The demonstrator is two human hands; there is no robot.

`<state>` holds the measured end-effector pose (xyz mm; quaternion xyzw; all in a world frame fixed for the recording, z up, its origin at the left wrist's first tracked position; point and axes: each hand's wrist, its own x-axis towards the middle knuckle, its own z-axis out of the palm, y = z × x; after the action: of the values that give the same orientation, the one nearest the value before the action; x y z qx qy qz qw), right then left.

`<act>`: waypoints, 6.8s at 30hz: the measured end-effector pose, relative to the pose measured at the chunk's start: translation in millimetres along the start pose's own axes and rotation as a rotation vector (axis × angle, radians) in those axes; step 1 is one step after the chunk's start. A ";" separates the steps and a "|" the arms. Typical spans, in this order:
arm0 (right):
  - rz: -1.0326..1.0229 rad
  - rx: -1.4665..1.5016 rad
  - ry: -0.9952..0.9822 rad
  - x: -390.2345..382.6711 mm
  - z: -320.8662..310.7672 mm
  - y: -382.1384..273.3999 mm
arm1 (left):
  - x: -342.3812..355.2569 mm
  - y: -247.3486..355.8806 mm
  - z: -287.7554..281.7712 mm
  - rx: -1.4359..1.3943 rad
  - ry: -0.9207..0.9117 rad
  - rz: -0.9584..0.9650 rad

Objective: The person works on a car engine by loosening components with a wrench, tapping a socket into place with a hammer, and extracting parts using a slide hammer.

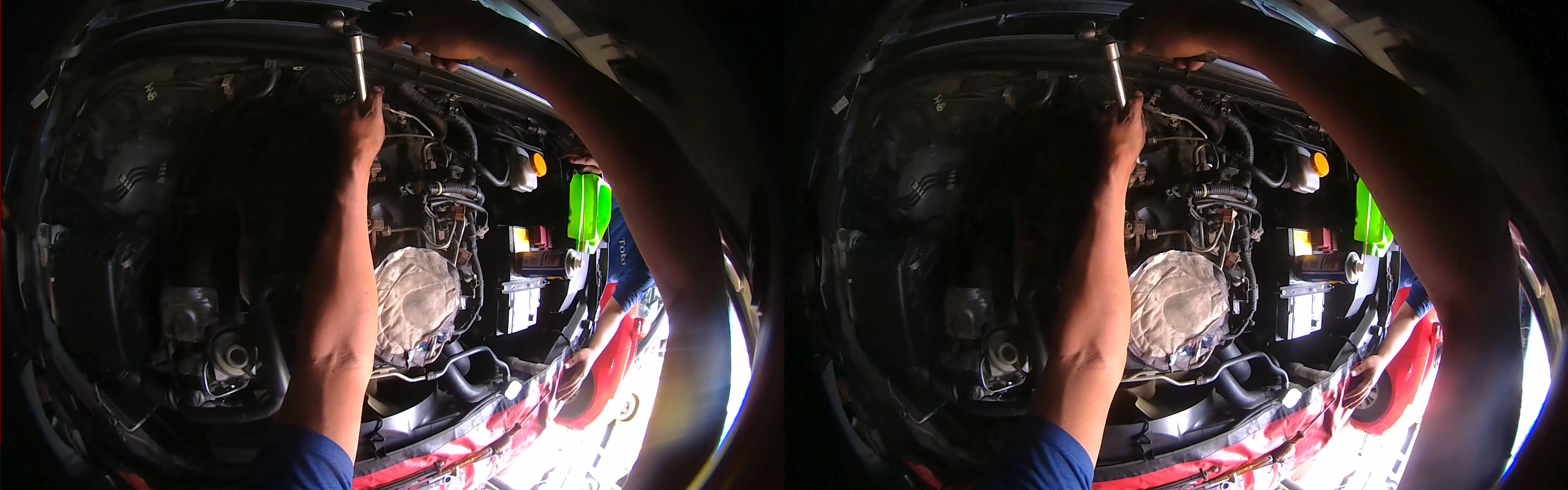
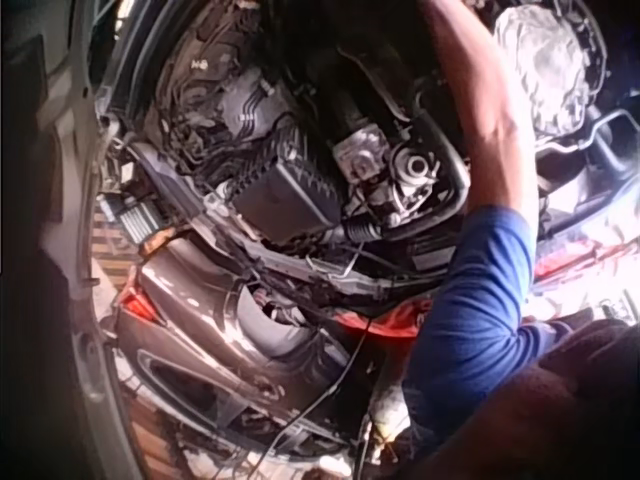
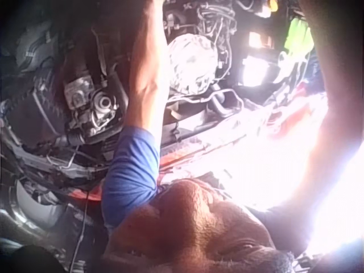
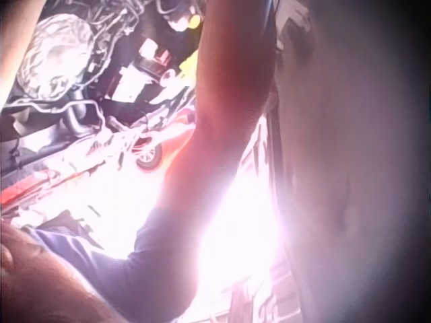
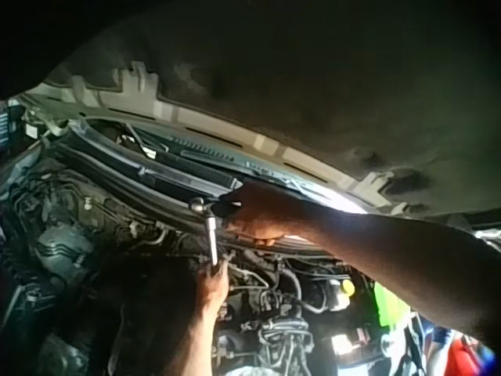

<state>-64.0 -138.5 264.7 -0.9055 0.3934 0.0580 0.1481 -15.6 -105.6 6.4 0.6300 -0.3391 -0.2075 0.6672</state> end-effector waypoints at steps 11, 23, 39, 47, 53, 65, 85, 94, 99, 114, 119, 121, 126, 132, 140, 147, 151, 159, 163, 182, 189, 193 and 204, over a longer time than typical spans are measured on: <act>-0.112 -0.131 0.002 1.0 -8.3 -2.2 | 3.2 -3.2 0.1 0.008 -0.024 0.097; -0.241 -0.334 0.026 18.7 -10.8 -4.4 | -0.7 -6.2 0.7 0.081 0.062 0.105; -0.434 -0.299 0.164 30.6 12.3 14.6 | -1.3 5.6 -4.6 0.062 -0.080 -0.054; -0.239 -0.361 0.557 7.3 -13.3 -21.5 | -6.2 -3.2 1.2 0.030 0.058 0.082; -0.105 -0.236 0.063 7.3 -13.6 -7.3 | -1.5 -3.5 0.1 -0.019 0.009 -0.072; -0.072 -0.124 -0.040 10.2 1.6 -2.9 | 1.8 -5.5 2.4 0.027 -0.078 -0.032; -0.524 -0.299 0.338 25.7 10.9 9.8 | -2.9 -6.8 3.9 0.094 -0.005 -0.012; -0.082 -0.311 0.022 2.6 -11.0 -23.0 | -3.1 -1.2 2.1 -0.021 0.022 0.041; -0.535 -0.293 0.529 7.1 0.4 -8.5 | -2.8 -2.8 2.7 0.051 -0.093 -0.065; 0.184 0.100 0.117 -516.0 168.9 20.0 | -2.7 43.3 -44.3 -0.971 -0.175 -0.289; 0.510 0.342 0.035 -620.4 256.0 -26.4 | -56.3 111.0 -107.3 -1.074 -0.319 -0.123; 0.559 0.386 0.053 -643.3 278.4 -33.9 | -93.8 144.5 -141.4 -0.989 -0.304 -0.106; 0.395 0.214 0.115 -690.6 315.1 -38.2 | -225.5 205.2 -217.9 -0.628 -0.170 -0.191; 0.468 0.171 0.090 -719.3 353.5 -45.0 | -399.8 228.4 -300.5 0.017 -0.193 -0.316; 0.478 0.325 0.264 -731.6 352.9 -50.2 | -595.1 206.7 -360.1 0.635 -0.669 -0.014; 0.373 0.289 0.378 -677.7 345.0 -32.1 | -659.0 168.5 -372.1 0.863 -0.655 0.202; 0.381 0.254 0.298 -614.2 354.0 -10.3 | -670.3 164.9 -373.2 0.955 -0.608 0.260; 0.348 0.214 0.479 -538.4 366.0 5.4 | -668.7 168.2 -395.6 1.019 -0.559 0.251; 0.296 0.211 0.537 -522.8 361.0 3.8 | -635.1 174.3 -416.2 1.073 -0.375 0.298; 0.150 0.235 0.700 -257.6 326.5 -2.2 | -473.8 162.1 -456.9 0.821 -0.825 -0.176; 0.244 0.182 0.740 -249.3 326.2 -4.2 | -449.0 191.0 -433.1 0.489 -0.675 -0.375; 0.256 0.268 0.745 -253.0 323.7 -4.8 | -406.5 210.6 -404.5 0.284 -0.384 -0.448; 0.254 0.317 0.750 -254.4 321.2 -2.7 | -262.6 239.6 -288.2 -0.188 -0.285 0.070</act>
<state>-232.3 141.0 16.7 -0.7742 0.5324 -0.3190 0.1239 -25.5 309.8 198.1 0.5168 -0.4310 -0.3020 0.6752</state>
